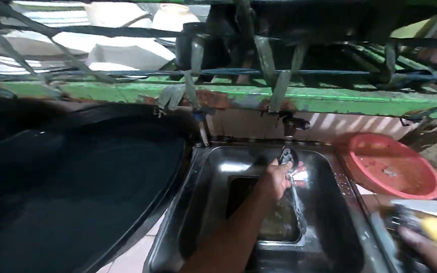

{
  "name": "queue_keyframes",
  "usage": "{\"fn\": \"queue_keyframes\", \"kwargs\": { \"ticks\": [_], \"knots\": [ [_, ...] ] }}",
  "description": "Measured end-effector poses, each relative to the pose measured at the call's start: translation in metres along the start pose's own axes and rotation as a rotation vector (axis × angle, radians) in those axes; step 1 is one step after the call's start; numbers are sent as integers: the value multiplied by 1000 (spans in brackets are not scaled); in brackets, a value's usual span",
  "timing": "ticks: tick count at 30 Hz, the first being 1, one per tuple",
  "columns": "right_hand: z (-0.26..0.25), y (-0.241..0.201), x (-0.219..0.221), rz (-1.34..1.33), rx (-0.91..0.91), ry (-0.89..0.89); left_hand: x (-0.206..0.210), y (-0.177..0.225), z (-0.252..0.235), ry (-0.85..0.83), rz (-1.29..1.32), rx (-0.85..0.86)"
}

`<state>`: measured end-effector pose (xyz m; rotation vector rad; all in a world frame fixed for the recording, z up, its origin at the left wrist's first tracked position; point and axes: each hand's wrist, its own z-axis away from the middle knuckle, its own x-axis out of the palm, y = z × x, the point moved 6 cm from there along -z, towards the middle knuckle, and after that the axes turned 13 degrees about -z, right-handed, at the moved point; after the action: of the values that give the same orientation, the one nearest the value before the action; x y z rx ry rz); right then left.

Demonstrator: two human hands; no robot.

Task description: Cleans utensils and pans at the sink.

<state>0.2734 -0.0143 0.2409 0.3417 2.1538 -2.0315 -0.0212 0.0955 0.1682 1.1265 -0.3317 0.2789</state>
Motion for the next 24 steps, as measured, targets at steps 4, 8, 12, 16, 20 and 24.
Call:
{"fn": "queue_keyframes", "kwargs": {
  "ticks": [4,8,12,16,20,24],
  "knots": [
    [-26,-10,98,141,-336,30,31,-21,9,-9,-25,-74],
    [-58,1,150,145,-481,26,42,-20,21,60,166,-56],
    [-35,24,166,219,-594,-71,14,-16,16,37,232,-25],
    [-32,32,174,298,-597,-167,1,-14,14,2,124,84],
    [-70,24,164,67,-231,-48,12,-24,14,-23,-50,31],
    [-61,13,112,137,-270,57,12,-26,0,8,-200,-44]
  ]
}}
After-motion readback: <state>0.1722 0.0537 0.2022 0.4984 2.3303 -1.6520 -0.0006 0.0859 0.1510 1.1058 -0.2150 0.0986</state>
